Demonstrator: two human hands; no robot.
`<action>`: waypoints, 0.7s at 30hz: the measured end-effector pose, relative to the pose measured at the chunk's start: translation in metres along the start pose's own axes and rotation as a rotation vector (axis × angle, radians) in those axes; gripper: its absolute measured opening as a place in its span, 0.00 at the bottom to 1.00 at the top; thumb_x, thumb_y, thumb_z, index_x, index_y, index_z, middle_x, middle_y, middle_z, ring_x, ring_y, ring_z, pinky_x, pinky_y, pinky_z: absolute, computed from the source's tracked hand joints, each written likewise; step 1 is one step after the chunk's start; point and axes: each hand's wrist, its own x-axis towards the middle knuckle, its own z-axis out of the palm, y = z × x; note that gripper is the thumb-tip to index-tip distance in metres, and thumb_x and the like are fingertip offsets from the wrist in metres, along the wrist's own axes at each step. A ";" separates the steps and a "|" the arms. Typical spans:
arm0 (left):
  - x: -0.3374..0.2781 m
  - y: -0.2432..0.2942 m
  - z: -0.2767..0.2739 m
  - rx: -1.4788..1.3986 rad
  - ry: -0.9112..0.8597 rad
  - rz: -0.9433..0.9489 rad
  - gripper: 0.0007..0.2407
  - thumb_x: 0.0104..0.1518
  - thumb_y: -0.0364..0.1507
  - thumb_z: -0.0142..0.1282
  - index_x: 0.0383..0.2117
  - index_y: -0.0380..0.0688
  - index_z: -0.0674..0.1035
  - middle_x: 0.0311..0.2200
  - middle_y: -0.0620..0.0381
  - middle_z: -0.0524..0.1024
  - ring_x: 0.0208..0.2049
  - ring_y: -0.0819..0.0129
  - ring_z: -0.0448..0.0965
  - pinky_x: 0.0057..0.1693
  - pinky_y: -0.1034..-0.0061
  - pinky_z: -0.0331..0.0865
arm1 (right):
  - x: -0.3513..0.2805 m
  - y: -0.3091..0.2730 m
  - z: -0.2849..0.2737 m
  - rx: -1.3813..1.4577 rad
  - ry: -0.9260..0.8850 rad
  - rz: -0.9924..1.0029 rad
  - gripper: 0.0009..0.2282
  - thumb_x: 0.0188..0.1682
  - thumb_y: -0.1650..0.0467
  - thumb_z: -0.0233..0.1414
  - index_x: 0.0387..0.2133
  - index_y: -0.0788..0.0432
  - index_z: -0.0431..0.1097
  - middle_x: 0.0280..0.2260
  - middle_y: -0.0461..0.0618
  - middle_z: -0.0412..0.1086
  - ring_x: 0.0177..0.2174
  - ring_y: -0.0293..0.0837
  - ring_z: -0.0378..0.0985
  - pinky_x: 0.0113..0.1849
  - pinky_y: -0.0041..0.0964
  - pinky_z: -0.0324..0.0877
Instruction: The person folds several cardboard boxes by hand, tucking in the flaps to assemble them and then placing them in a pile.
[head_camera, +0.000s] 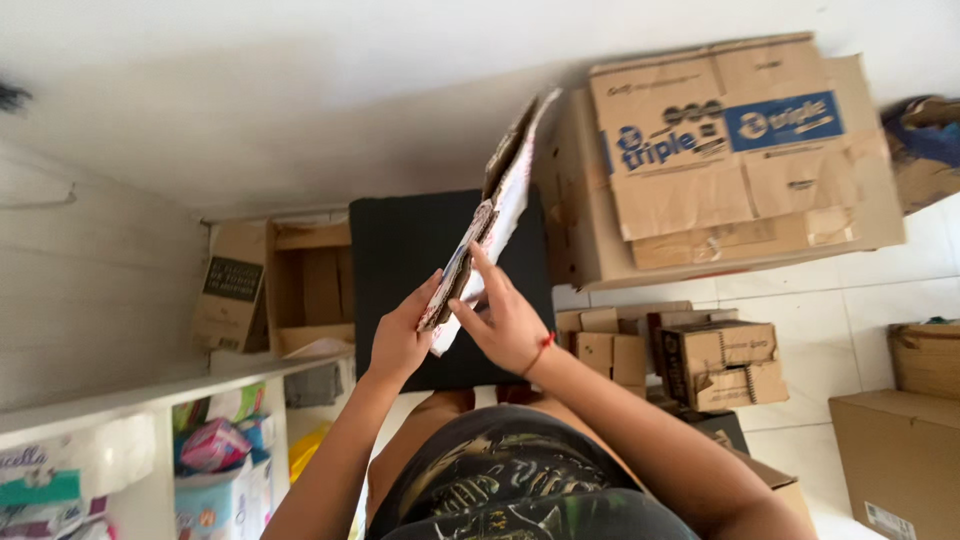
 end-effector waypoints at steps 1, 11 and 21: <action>-0.008 -0.011 -0.001 0.000 -0.003 -0.016 0.28 0.56 0.21 0.45 0.66 0.65 0.68 0.63 0.65 0.71 0.57 0.50 0.75 0.60 0.58 0.71 | 0.004 0.009 0.008 0.005 -0.011 0.010 0.36 0.50 0.65 0.58 0.70 0.56 0.46 0.55 0.71 0.65 0.40 0.58 0.83 0.33 0.41 0.81; -0.023 -0.085 -0.028 0.207 -0.057 0.205 0.26 0.61 0.26 0.52 0.66 0.70 0.67 0.64 0.72 0.70 0.54 0.57 0.78 0.56 0.64 0.73 | 0.060 0.067 -0.001 -0.668 0.246 -0.366 0.21 0.52 0.72 0.53 0.60 0.50 0.65 0.53 0.50 0.62 0.52 0.54 0.74 0.48 0.43 0.76; 0.011 -0.020 -0.087 -0.199 -0.585 -0.186 0.44 0.46 0.45 0.69 0.71 0.55 0.57 0.67 0.40 0.62 0.66 0.37 0.62 0.67 0.48 0.59 | 0.061 0.101 0.001 -0.776 0.336 -0.264 0.16 0.51 0.57 0.60 0.46 0.46 0.67 0.37 0.38 0.61 0.35 0.42 0.80 0.35 0.34 0.78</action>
